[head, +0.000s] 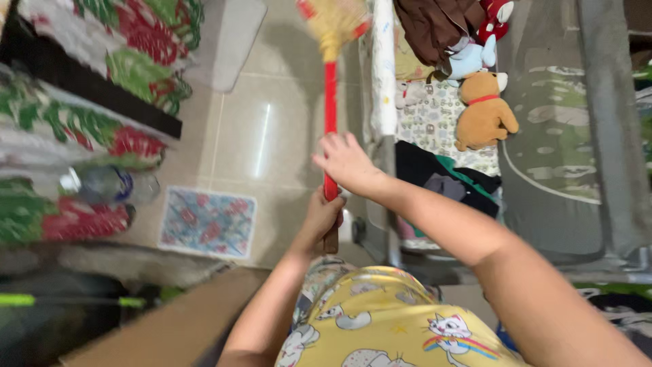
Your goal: The person cleans a desk by wiping it with a cloth and moving items like a remote, water bottle, and speaker. They then sweep the floor with a broom and organize clothes and stuffed toys in a baby crib.
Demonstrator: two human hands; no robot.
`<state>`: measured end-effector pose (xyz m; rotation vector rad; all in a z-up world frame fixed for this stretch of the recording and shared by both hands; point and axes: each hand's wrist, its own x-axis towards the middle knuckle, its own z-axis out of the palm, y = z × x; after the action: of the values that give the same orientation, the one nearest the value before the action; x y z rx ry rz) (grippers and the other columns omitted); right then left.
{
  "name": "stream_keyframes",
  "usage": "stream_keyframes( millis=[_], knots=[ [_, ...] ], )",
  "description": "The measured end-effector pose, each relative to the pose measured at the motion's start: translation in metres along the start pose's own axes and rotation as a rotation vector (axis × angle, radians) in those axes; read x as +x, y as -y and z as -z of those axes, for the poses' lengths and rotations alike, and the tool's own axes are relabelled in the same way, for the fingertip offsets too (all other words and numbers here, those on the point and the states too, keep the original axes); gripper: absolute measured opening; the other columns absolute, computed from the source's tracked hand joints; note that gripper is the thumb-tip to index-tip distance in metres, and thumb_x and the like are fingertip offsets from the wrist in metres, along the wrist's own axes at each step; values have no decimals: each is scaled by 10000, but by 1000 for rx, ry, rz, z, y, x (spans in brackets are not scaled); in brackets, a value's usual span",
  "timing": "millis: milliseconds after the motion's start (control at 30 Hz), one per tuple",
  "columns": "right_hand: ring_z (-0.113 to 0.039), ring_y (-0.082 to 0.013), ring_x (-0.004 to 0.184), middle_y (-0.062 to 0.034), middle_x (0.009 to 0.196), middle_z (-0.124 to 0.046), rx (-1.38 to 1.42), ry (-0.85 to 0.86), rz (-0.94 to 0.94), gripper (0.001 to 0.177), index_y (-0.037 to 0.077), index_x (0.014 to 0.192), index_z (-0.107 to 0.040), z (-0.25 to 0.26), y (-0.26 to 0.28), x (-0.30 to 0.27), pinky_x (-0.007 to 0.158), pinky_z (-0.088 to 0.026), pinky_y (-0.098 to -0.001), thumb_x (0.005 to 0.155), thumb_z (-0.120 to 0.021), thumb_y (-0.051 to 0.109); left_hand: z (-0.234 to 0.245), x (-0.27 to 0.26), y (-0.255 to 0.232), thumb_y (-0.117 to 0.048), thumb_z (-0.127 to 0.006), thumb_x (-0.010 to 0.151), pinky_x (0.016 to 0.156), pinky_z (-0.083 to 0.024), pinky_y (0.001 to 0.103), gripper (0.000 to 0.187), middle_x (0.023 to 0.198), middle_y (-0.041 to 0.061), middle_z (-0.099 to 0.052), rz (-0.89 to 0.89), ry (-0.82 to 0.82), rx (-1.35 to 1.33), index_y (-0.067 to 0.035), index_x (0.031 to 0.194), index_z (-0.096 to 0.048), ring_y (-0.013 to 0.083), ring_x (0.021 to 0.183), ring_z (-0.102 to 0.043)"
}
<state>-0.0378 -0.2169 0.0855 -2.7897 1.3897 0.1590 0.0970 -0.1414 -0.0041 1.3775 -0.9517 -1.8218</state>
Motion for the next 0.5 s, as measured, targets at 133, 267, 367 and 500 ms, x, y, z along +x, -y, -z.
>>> stream_keyframes(
  millis=[133, 267, 367, 500],
  knots=[
    [-520, -420, 1247, -255, 1376, -479, 448, -102, -274, 417, 186, 1372, -604, -17, -3, 55, 961, -431, -512, 964, -554, 116, 43, 37, -26, -85, -659, 856, 401, -471, 335, 169, 631, 36, -589, 84, -27, 22, -20, 977, -561, 163, 439, -585],
    [-544, -447, 1170, -260, 1362, -479, 639, -189, -146, 459, 154, 1301, -624, -51, -5, 65, 964, -464, -484, 844, -663, 134, 51, 74, -47, -99, -669, 836, 440, -499, 321, 183, 678, 34, -614, 147, 87, 72, 1, 974, -600, 163, 482, -609],
    [-594, -415, 1173, -216, 1283, -579, 814, -428, -44, 437, 84, 1144, -635, -84, -25, 71, 962, -503, -451, 724, -753, 111, 47, 97, -77, -193, -705, 916, 442, -421, 303, 281, 710, 13, -607, 281, 186, 72, 24, 1069, -616, 136, 518, -556],
    [-630, -240, 871, -129, 1005, -693, 1507, -320, -395, 327, 64, 1163, -679, -128, -61, 71, 719, -483, -368, 836, -684, 72, 39, 123, -123, -435, -509, 955, 458, -510, 299, 378, 756, 39, -676, 287, 261, -10, -180, 1226, -573, 150, 508, -613]
  ],
)
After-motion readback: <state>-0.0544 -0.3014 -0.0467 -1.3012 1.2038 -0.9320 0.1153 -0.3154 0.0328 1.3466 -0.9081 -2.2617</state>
